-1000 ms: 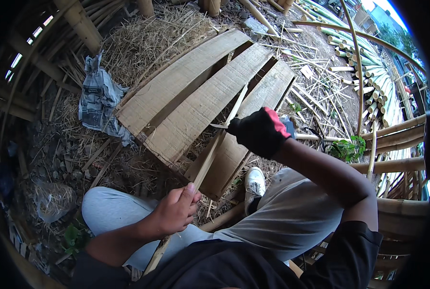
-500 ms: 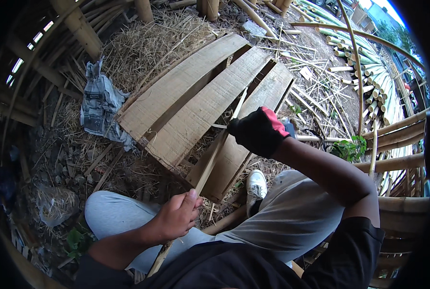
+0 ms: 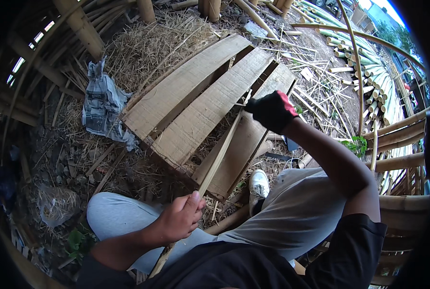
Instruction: The person scrapes a thin bamboo strip using a knife while holding it by hand over a wooden crate and straw.
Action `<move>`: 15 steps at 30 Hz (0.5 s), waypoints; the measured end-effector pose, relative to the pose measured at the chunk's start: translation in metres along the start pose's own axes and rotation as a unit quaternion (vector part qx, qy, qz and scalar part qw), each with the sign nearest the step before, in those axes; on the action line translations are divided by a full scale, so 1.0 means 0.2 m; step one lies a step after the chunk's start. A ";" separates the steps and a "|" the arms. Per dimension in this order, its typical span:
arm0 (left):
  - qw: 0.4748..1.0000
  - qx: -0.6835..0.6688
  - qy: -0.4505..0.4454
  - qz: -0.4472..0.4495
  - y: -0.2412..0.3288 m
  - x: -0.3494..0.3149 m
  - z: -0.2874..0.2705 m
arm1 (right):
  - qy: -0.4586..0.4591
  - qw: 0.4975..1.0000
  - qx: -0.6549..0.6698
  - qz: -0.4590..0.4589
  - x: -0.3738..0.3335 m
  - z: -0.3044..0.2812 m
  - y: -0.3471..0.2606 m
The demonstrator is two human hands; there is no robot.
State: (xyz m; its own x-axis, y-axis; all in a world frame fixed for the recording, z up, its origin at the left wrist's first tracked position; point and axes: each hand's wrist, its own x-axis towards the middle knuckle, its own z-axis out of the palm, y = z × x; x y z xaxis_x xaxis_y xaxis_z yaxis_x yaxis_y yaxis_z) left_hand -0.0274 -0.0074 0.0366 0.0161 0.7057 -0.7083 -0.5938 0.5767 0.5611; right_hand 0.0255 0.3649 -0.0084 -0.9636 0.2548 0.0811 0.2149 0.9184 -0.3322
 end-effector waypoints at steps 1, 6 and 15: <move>1.000 0.006 -0.001 0.004 0.00 0.01 0.00 | -0.015 0.993 -0.117 -0.026 0.02 -0.01 0.07; 1.000 -0.022 -0.020 -0.001 -0.02 -0.05 -0.03 | 0.021 0.974 -0.187 -0.122 0.04 -0.03 -0.02; 0.997 -0.056 -0.051 0.024 0.02 -0.09 -0.04 | 0.005 0.965 -0.245 0.099 0.01 -0.08 0.34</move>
State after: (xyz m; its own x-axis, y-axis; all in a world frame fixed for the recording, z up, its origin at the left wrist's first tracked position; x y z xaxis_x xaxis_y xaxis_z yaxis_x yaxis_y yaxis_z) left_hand -0.0371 -0.0221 0.0483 0.0637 0.7723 -0.6320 -0.6816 0.4963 0.5378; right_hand 0.0406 0.4337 -0.0162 -0.8947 0.4410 0.0712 0.4467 0.8835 0.1409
